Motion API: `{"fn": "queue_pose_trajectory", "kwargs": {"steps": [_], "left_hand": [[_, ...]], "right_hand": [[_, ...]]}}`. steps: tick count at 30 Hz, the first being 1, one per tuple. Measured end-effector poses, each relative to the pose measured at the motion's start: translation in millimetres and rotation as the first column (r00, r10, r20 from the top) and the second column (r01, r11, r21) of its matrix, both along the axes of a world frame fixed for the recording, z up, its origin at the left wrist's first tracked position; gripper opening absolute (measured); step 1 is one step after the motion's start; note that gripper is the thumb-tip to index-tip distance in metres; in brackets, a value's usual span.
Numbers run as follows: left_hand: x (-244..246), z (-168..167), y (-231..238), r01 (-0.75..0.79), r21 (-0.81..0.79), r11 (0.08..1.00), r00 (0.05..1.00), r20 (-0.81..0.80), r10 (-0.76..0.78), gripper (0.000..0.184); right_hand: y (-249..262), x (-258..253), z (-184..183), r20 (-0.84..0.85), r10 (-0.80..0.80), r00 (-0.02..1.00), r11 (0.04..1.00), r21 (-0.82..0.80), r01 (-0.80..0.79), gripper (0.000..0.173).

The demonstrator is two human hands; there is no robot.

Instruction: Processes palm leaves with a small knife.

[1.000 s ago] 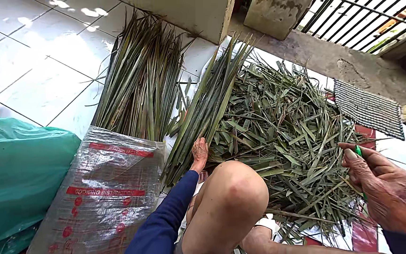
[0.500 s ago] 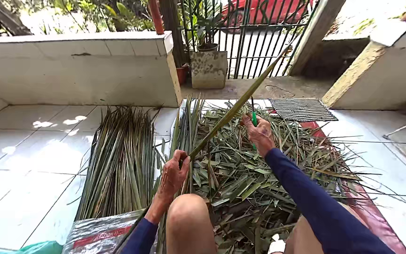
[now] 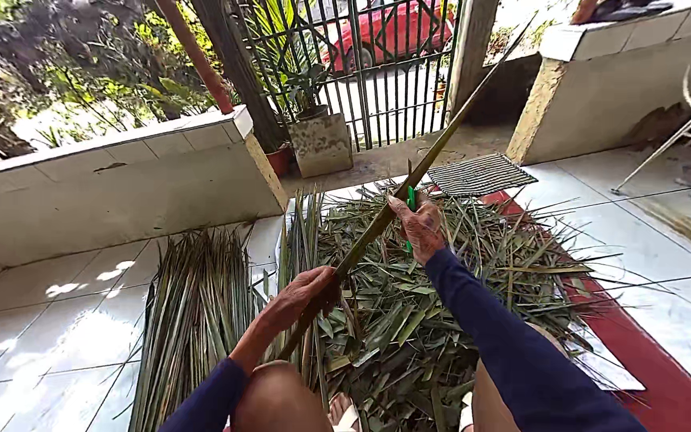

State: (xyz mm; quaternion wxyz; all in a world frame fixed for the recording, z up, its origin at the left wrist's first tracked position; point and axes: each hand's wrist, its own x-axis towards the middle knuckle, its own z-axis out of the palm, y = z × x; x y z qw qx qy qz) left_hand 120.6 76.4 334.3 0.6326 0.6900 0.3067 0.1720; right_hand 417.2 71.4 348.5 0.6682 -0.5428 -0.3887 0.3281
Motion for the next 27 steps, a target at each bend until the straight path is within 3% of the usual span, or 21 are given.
{"fn": "queue_pose_trajectory", "kwargs": {"steps": [2, 5, 11, 16, 22, 27], "left_hand": [[20.2, 5.6, 6.8, 0.018, -0.089, 0.996, 0.999, 0.04, -0.015, 0.064], [46.8, 10.1, 16.8, 0.001, -0.087, 0.996, 0.999, 0.032, 0.002, 0.05], [80.7, 5.6, 25.8, -0.001, -0.163, 0.987, 1.0, 0.017, 0.004, 0.029], [86.0, -15.9, 28.3, -0.101, -0.098, 0.99, 0.988, 0.11, 0.112, 0.019], [93.0, -16.9, 22.0, -0.129, 0.01, 0.992, 0.986, 0.105, 0.128, 0.018], [104.8, -6.8, 14.3, -0.075, -0.053, 0.996, 0.989, 0.125, 0.081, 0.025]], "right_hand": [[-4.7, 0.1, -2.7, 0.019, 0.012, 1.0, 1.0, -0.003, -0.012, 0.037], [-8.0, 2.2, -4.1, 0.035, -0.007, 0.999, 1.0, 0.015, 0.007, 0.037], [-18.5, 17.2, -2.8, 0.088, -0.012, 0.996, 0.999, 0.041, 0.008, 0.023], [-31.3, 21.7, 0.4, 0.164, 0.091, 0.982, 0.995, 0.032, -0.097, 0.021], [-38.7, 12.5, 1.2, 0.234, 0.095, 0.968, 0.994, 0.03, -0.104, 0.036], [-37.9, 5.8, -2.6, 0.258, -0.028, 0.966, 0.999, 0.036, 0.019, 0.026]]}}
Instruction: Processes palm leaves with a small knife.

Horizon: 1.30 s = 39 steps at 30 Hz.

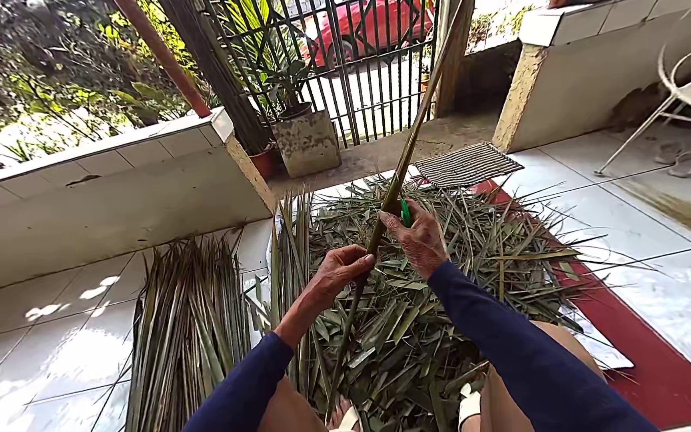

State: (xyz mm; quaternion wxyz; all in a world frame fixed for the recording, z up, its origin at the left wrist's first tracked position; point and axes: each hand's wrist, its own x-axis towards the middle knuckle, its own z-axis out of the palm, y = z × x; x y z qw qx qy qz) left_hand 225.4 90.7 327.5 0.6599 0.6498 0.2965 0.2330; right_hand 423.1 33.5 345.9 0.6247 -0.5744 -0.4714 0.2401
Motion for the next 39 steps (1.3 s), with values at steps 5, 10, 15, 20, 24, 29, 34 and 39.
{"fn": "queue_pose_trajectory", "kwargs": {"steps": [5, 10, 15, 20, 24, 29, 34, 39], "left_hand": [[11.2, -1.9, 1.8, -0.053, 0.139, 0.989, 0.998, -0.033, 0.058, 0.033], [23.9, 2.5, -1.9, 0.029, -0.052, 0.998, 0.99, 0.138, -0.021, 0.032], [32.2, 4.2, 0.3, -0.108, -0.068, 0.992, 0.972, 0.201, 0.12, 0.027], [31.1, 14.8, 8.9, -0.234, -0.058, 0.971, 0.944, 0.227, 0.241, 0.026], [29.9, 18.8, 10.7, -0.225, -0.079, 0.971, 0.934, 0.266, 0.238, 0.023], [27.2, 22.6, 7.1, -0.174, -0.078, 0.982, 0.942, 0.278, 0.189, 0.021], [22.7, 26.1, 7.1, -0.111, -0.154, 0.982, 0.945, 0.29, 0.152, 0.018], [18.4, 28.8, 10.3, -0.02, -0.227, 0.974, 0.94, 0.327, 0.096, 0.016]], "right_hand": [[-0.8, 0.9, 1.0, -0.001, -0.024, 1.0, 0.998, 0.051, 0.024, 0.022], [-0.5, 1.4, 0.5, -0.006, -0.054, 0.999, 0.995, 0.079, 0.054, 0.019], [-3.9, 6.5, -0.6, 0.076, -0.022, 0.997, 1.0, -0.001, 0.022, 0.039], [-12.6, -0.3, -8.5, 0.188, 0.166, 0.968, 0.984, -0.098, -0.149, 0.042], [-14.5, -2.8, -12.2, 0.223, 0.25, 0.942, 0.966, -0.122, -0.228, 0.042], [-12.3, -6.5, -11.9, 0.195, 0.283, 0.939, 0.959, -0.085, -0.272, 0.042], [-11.5, -9.6, -13.2, 0.199, 0.239, 0.95, 0.971, -0.066, -0.23, 0.041], [-8.7, -7.6, -17.3, 0.241, 0.207, 0.948, 0.978, -0.067, -0.196, 0.042]]}}
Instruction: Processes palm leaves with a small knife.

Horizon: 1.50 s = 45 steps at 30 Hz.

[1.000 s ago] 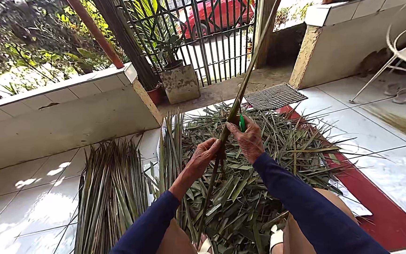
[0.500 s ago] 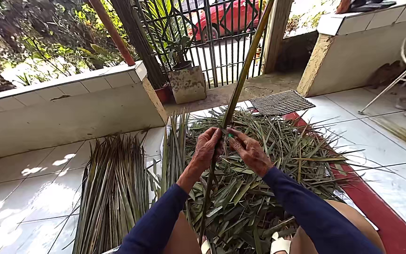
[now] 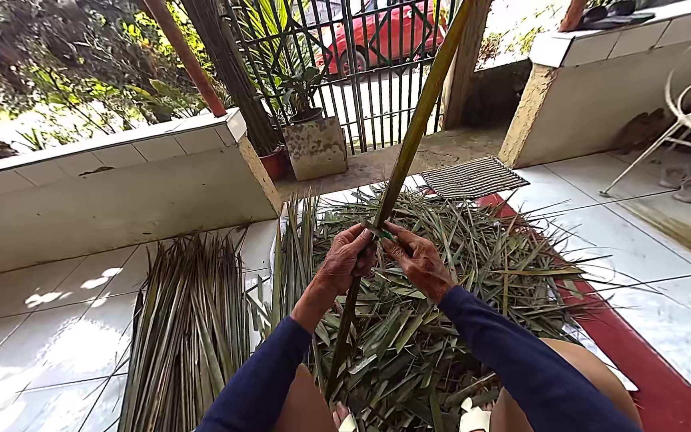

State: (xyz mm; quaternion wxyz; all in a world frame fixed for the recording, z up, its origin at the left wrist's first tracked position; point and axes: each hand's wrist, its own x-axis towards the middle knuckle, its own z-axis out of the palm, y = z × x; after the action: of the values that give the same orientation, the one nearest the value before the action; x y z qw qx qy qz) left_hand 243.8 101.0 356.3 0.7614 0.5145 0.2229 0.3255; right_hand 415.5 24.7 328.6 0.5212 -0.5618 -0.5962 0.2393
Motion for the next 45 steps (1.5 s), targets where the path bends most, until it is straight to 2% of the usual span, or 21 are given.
{"fn": "queue_pose_trajectory", "kwargs": {"steps": [9, 12, 16, 22, 26, 33, 40, 45], "left_hand": [[-2.4, 1.1, 6.9, 0.06, -0.06, 0.996, 0.998, -0.027, -0.061, 0.017], [-6.2, 2.8, 10.8, 0.098, -0.086, 0.991, 0.994, -0.03, -0.101, 0.018], [-11.2, -0.5, 14.5, 0.185, -0.143, 0.972, 0.982, 0.053, -0.179, 0.023], [-9.6, 0.0, 12.3, 0.135, -0.099, 0.986, 0.99, 0.049, -0.13, 0.02], [-10.9, -0.1, 11.4, 0.156, -0.105, 0.982, 0.986, 0.079, -0.148, 0.022], [-3.2, 3.5, 6.7, 0.127, -0.047, 0.991, 0.989, 0.079, -0.123, 0.021], [-5.2, 4.1, 7.2, 0.148, -0.011, 0.989, 0.989, -0.014, -0.148, 0.022], [-7.5, 10.4, 8.2, 0.118, 0.012, 0.993, 0.989, -0.092, -0.117, 0.024]], "right_hand": [[-4.1, -12.3, -1.2, 0.092, -0.141, 0.986, 0.989, -0.023, 0.143, 0.045], [-4.2, -16.8, 1.3, 0.063, -0.131, 0.989, 0.989, -0.066, 0.135, 0.046], [-1.9, -18.0, 0.2, -0.022, -0.053, 0.998, 0.997, -0.065, 0.052, 0.045], [-0.6, -9.9, 0.3, 0.006, -0.009, 1.0, 0.998, -0.062, 0.01, 0.043], [-1.7, -9.1, -1.3, 0.01, -0.005, 1.0, 0.999, -0.032, 0.005, 0.044], [-0.1, -19.5, 3.6, -0.073, -0.088, 0.993, 0.996, -0.008, 0.088, 0.041], [3.8, -18.8, 1.1, -0.001, -0.207, 0.978, 0.978, 0.011, 0.207, 0.04], [3.0, -21.6, 2.5, 0.125, -0.287, 0.95, 0.958, 0.038, 0.285, 0.039]]}}
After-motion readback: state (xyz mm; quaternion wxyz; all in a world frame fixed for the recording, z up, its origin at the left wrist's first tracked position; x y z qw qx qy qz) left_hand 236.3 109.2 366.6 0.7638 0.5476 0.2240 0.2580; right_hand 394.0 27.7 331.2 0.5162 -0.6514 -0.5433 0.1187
